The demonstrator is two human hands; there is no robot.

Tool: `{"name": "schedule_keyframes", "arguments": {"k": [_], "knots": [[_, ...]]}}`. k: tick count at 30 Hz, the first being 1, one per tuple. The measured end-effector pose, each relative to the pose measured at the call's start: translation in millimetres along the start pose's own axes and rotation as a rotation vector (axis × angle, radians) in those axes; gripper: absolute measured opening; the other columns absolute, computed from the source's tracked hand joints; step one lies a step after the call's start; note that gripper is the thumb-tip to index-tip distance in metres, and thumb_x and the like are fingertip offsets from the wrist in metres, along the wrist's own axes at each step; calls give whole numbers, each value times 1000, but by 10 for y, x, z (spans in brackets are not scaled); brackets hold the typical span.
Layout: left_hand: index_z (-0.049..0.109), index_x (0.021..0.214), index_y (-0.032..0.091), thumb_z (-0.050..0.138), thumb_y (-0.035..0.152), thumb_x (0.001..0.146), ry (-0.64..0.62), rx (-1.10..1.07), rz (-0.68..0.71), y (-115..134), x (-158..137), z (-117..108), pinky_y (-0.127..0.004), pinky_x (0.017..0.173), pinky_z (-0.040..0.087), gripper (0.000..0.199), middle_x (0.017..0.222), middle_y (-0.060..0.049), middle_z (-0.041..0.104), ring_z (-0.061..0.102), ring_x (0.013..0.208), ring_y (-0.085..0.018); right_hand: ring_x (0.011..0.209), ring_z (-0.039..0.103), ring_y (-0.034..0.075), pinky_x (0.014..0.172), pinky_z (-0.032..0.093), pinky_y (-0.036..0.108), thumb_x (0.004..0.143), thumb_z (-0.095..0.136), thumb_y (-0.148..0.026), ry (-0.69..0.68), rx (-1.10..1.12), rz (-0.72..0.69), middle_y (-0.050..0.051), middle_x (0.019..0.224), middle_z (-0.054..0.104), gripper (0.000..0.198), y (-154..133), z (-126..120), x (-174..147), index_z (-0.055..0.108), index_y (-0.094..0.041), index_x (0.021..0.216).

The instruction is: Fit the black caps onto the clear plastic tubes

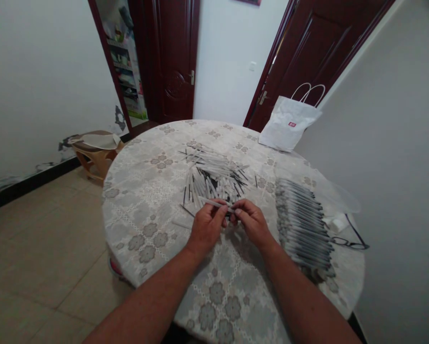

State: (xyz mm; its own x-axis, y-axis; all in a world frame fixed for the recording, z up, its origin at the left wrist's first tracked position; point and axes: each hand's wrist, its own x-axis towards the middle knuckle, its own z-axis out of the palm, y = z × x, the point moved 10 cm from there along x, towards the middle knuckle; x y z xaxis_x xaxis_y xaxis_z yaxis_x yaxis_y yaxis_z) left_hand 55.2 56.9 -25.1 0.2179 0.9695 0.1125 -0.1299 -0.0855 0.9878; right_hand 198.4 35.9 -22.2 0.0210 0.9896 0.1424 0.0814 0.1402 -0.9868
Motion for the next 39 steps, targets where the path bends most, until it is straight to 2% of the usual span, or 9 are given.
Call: {"name": "schedule_keyframes", "arguments": {"k": [2, 4, 7, 12, 21, 27, 31, 35, 39], "knots": [[61, 105, 17, 59, 51, 93, 14, -100, -49, -47, 28, -13, -21, 42, 40, 36, 65, 1, 66, 52, 42, -10, 62, 59, 15, 62, 48, 27, 93, 54, -40, 96, -120, -13, 0, 73, 68, 22, -32, -136, 28, 64, -22, 100], [58, 103, 17, 61, 52, 92, 80, -173, -80, -92, 58, -77, -20, 38, 39, 37, 69, 0, 67, 56, 44, -11, 68, 62, 17, 67, 49, 29, 96, 50, -40, 304, -357, -54, 3, 85, 71, 26, -123, -442, 28, 65, -21, 106], [54, 103, 18, 64, 52, 89, 170, -268, -98, -146, 91, -159, -21, 42, 48, 38, 84, -5, 69, 71, 68, -18, 92, 65, 22, 85, 49, 34, 96, 47, -32, 523, -757, -129, 11, 106, 72, 31, -260, -814, 5, 67, -17, 113], [51, 104, 19, 61, 52, 91, 184, -317, -96, -171, 101, -162, -26, 48, 57, 37, 95, -7, 70, 76, 84, -24, 104, 63, 24, 95, 45, 34, 94, 45, -23, 423, -1092, -41, 14, 108, 70, 30, -43, -954, 107, 69, -14, 110], [52, 106, 20, 62, 48, 92, 164, -257, -125, -226, 48, -104, -33, 61, 63, 33, 103, -9, 70, 75, 93, -24, 95, 64, 21, 83, 44, 27, 99, 50, -30, 274, -1376, 152, 10, 99, 69, 23, 211, -809, 208, 69, -17, 103], [59, 102, 17, 66, 44, 89, 134, -188, -140, -279, 30, -52, -31, 64, 62, 31, 98, -9, 71, 73, 91, -22, 88, 67, 24, 74, 45, 30, 101, 44, -25, 249, -1539, 324, 17, 101, 67, 25, 318, -796, 226, 64, -12, 105], [61, 103, 17, 64, 43, 91, 118, -197, -122, -252, 24, -34, -31, 65, 62, 28, 97, -10, 71, 73, 90, -22, 87, 70, 27, 71, 45, 32, 100, 43, -22, 200, -1595, 328, 22, 99, 69, 26, 304, -821, 141, 65, -9, 103], [61, 102, 17, 63, 42, 91, 135, -230, -118, -210, 38, -64, -31, 64, 62, 27, 93, -9, 71, 73, 88, -22, 78, 70, 26, 67, 41, 32, 97, 47, -24, 156, -1572, 328, 19, 86, 72, 22, 248, -917, 67, 66, -12, 97], [61, 100, 16, 68, 43, 88, 154, -283, -113, -156, 74, -121, -30, 61, 61, 30, 90, -8, 71, 73, 84, -22, 75, 66, 25, 68, 41, 33, 91, 49, -23, 280, -1487, 137, 14, 84, 71, 18, -97, -938, 40, 65, -15, 92]]}}
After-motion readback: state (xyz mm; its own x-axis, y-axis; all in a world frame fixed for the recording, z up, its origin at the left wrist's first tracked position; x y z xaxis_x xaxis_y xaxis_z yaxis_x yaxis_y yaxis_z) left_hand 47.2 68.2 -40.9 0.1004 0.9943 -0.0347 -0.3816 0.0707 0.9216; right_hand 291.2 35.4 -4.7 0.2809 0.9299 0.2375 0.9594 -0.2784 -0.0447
